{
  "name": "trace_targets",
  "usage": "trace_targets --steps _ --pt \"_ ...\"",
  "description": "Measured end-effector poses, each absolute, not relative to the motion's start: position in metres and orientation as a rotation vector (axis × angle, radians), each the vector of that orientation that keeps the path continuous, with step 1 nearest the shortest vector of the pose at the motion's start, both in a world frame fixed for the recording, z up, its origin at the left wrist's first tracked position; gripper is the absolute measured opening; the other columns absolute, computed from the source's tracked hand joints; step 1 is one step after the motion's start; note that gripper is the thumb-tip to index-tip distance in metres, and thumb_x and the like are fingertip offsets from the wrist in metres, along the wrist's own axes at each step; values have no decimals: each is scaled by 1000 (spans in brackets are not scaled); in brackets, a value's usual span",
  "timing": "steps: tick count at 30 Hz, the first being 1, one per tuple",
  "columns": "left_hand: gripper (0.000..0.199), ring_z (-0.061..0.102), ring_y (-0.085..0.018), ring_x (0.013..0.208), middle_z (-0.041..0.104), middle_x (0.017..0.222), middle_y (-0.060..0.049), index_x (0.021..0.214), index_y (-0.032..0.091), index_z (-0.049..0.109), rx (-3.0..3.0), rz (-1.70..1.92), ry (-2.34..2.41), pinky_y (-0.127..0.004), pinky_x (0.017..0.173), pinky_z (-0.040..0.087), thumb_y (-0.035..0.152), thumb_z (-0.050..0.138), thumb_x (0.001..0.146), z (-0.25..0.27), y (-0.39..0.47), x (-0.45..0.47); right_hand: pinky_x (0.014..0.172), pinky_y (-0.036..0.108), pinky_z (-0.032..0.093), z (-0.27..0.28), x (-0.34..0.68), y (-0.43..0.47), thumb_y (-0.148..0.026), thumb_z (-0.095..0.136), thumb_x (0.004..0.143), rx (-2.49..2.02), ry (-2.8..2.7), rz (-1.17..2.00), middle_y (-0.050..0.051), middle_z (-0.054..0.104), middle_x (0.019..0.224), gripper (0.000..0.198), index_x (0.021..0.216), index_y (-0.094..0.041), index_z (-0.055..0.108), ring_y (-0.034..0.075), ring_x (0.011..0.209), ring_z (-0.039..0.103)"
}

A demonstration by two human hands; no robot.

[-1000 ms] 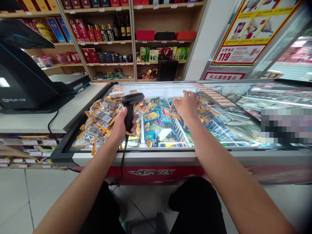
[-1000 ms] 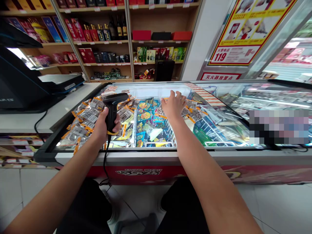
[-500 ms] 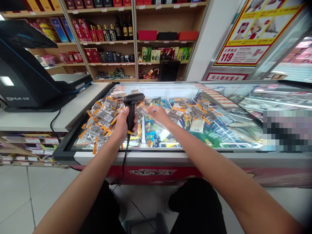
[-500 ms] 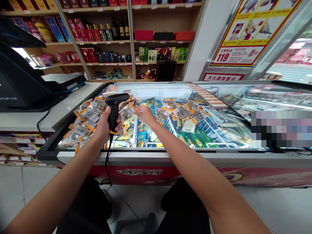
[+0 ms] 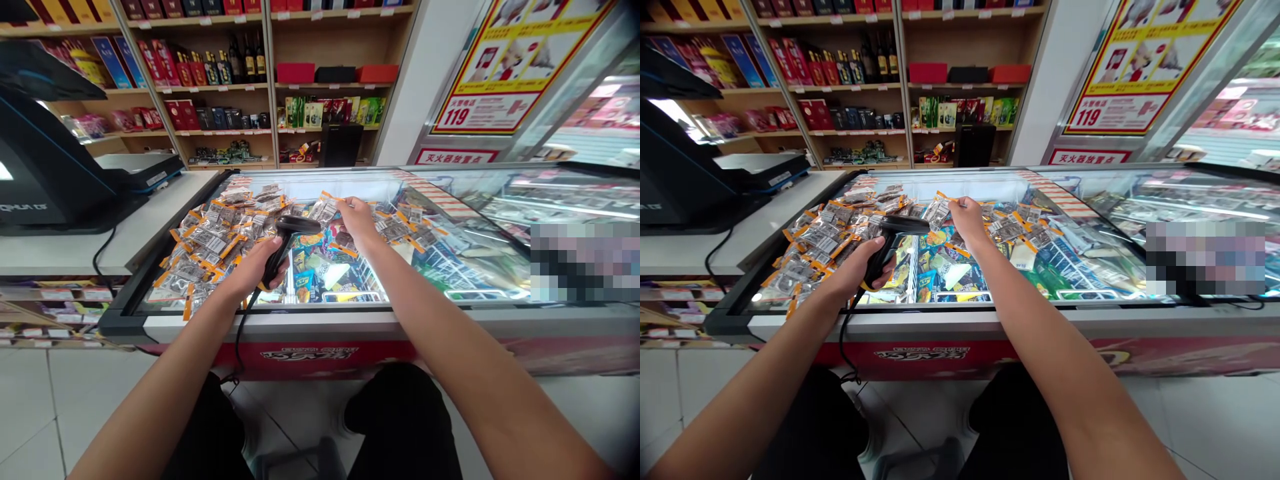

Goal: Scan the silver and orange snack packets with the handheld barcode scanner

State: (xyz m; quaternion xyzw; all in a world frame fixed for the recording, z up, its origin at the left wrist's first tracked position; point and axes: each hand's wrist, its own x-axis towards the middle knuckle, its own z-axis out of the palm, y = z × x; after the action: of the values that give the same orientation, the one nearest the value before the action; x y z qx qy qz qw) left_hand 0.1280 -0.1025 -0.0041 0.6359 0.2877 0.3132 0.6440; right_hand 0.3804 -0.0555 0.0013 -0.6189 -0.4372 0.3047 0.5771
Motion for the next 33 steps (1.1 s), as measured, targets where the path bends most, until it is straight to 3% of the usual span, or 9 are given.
trace_targets --steps 8,10,13,15,17,19,22,25,33 --pt "53 42 -9 37 45 51 2 65 19 49 1385 765 647 -23 39 30 67 57 88 -6 -101 128 63 32 50 3 389 -49 -28 57 93 -1501 -1022 586 4 68 81 7 89 -23 54 21 69 70" --pt "53 42 -8 37 46 52 2 67 19 49 1306 855 608 -22 38 30 67 57 87 -6 -99 128 77 39 53 -1 402 -45 -27 60 91 -1588 -1094 356 8 71 90 8 96 -20 58 26 83 71" --pt "50 41 -7 37 47 57 4 73 19 49 1169 1033 542 -21 37 32 66 54 90 -5 -95 128 100 49 46 -4 409 -48 -23 74 81 -1704 -1210 -72 19 67 123 35 113 -14 62 36 118 61" --pt "45 41 -6 37 48 61 5 79 20 49 1094 1155 516 -20 37 32 63 52 93 -5 -93 128 102 48 44 -3 396 -56 -23 75 82 -1641 -1354 -148 20 63 131 41 120 -14 62 35 124 57" --pt "43 42 -6 37 48 62 6 82 21 49 1045 1234 520 -19 37 32 61 52 94 -4 -92 128 93 40 49 -3 370 -66 -30 64 94 -1481 -1627 63 14 69 117 23 112 -16 66 28 108 64" --pt "44 43 -6 37 48 62 6 81 21 47 1018 1262 544 -19 37 33 62 51 95 -4 -91 128 84 36 51 -7 339 -73 -48 56 100 -1377 -1939 433 11 72 103 33 97 -18 70 26 95 66" --pt "45 44 -6 37 49 60 5 81 20 49 998 1253 569 -20 37 36 63 50 95 -4 -91 127 89 41 49 -19 306 -77 -63 69 87 -1353 -2257 479 12 69 109 44 97 -20 71 31 106 62" --pt "44 44 -7 37 50 61 4 82 20 51 998 1251 574 -21 37 37 62 50 95 -4 -91 127 92 43 48 -27 303 -75 -59 82 77 -1346 -2328 488 13 65 117 48 101 -21 69 33 112 60" --pt "46 42 -6 37 47 61 5 77 21 46 1096 1163 538 -22 38 34 64 54 92 -7 -89 128 73 30 51 -14 350 -60 -42 78 84 -1284 -1608 961 10 71 110 39 111 -17 66 21 91 66"
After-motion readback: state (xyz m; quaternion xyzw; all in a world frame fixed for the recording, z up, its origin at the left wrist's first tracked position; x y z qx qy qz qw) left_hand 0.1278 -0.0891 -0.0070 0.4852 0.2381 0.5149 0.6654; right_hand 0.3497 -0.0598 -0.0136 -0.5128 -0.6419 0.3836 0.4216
